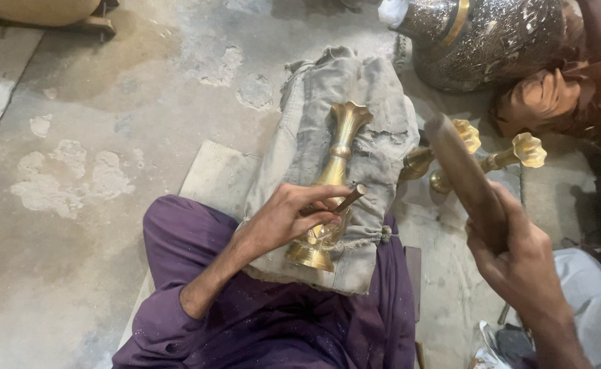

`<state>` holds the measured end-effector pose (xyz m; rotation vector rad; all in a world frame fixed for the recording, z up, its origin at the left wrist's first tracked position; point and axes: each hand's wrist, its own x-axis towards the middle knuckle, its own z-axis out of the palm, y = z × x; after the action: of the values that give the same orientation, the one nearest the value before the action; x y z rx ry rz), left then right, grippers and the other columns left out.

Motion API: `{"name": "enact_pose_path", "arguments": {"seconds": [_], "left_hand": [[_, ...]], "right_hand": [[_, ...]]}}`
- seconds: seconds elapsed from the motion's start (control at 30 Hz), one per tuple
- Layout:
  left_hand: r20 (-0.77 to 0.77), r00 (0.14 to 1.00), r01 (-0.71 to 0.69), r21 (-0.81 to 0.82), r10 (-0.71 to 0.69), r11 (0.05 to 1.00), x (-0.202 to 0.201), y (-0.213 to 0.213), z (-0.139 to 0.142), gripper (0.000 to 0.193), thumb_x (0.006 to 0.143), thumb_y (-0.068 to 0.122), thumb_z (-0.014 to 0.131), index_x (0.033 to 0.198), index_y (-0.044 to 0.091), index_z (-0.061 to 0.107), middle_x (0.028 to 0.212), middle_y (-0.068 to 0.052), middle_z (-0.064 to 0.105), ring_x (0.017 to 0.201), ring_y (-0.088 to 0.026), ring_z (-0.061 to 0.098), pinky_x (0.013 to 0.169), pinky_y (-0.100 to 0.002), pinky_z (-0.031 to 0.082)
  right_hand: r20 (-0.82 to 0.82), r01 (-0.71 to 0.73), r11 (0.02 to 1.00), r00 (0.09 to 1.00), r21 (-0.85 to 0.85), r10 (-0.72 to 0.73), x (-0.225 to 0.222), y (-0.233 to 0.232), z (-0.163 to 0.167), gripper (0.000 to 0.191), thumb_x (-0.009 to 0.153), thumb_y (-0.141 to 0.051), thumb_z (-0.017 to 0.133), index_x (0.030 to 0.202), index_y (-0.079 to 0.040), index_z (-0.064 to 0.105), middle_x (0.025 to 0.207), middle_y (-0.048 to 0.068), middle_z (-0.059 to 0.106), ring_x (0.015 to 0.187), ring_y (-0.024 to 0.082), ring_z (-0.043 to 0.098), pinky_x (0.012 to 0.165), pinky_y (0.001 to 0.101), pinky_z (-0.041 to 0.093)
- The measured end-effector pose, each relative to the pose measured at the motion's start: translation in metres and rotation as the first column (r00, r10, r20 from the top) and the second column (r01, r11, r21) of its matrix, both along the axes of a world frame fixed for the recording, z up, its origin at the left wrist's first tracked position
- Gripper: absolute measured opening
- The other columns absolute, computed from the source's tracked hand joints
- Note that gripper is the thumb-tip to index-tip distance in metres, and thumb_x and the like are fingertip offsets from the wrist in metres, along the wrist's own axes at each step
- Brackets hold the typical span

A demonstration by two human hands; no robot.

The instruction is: The person sits on the floor holding a brass vase against a cloth cushion and decorates its surface by hammering: they hold a small steel punch against the vase with one hand and strike it with a wooden mallet in the other, repositioning the punch repeatedly around the vase body.

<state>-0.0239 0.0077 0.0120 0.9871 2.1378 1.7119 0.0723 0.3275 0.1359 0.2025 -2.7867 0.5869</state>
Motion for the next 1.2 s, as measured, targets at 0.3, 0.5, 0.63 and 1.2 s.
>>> {"name": "enact_pose_path", "arguments": {"seconds": [0.3,0.5,0.63,1.2], "left_hand": [[0.059,0.996,-0.069,0.012,0.068,0.998,0.007,-0.002,0.013,0.051,0.091,0.013,0.075,0.140,0.019,0.061,0.103,-0.010,0.081,0.093,-0.018,0.081,0.080,-0.033,0.069],[0.095,0.991,-0.095,0.004,0.094,0.995,0.010,-0.004,0.017,0.051,0.090,0.012,0.077,0.138,0.018,0.062,0.100,-0.011,0.081,0.092,-0.018,0.081,0.078,-0.033,0.069],[0.067,0.993,-0.099,0.038,0.096,0.994,0.011,-0.005,0.016,0.048,0.091,0.011,0.076,0.137,0.015,0.063,0.101,-0.011,0.081,0.095,-0.019,0.081,0.082,-0.033,0.069],[0.057,0.995,-0.085,0.072,0.081,0.994,0.009,-0.002,0.006,0.053,0.092,0.016,0.075,0.142,0.018,0.059,0.104,-0.011,0.081,0.096,-0.021,0.081,0.084,-0.036,0.069]], "right_hand": [[0.258,0.059,0.980,0.960,0.192,-0.108,-0.013,-0.005,0.004,0.071,0.080,-0.011,0.072,0.148,-0.027,0.059,0.119,0.007,0.074,0.086,0.023,0.076,0.082,0.0396,0.062],[0.128,0.027,0.992,0.992,-0.127,-0.011,-0.018,-0.014,0.003,0.067,0.087,-0.013,0.069,0.149,-0.012,0.045,0.109,0.007,0.069,0.091,0.021,0.071,0.083,0.0392,0.060],[0.142,-0.021,0.912,0.989,0.410,-0.042,-0.018,-0.014,0.005,0.060,0.087,-0.007,0.072,0.144,-0.022,0.060,0.104,0.008,0.076,0.084,0.023,0.075,0.074,0.0413,0.062],[-0.043,-0.050,0.973,0.997,0.225,0.061,-0.017,-0.014,0.028,0.071,0.080,-0.009,0.070,0.148,-0.019,0.054,0.109,0.012,0.071,0.084,0.025,0.072,0.074,0.0395,0.060]]}}
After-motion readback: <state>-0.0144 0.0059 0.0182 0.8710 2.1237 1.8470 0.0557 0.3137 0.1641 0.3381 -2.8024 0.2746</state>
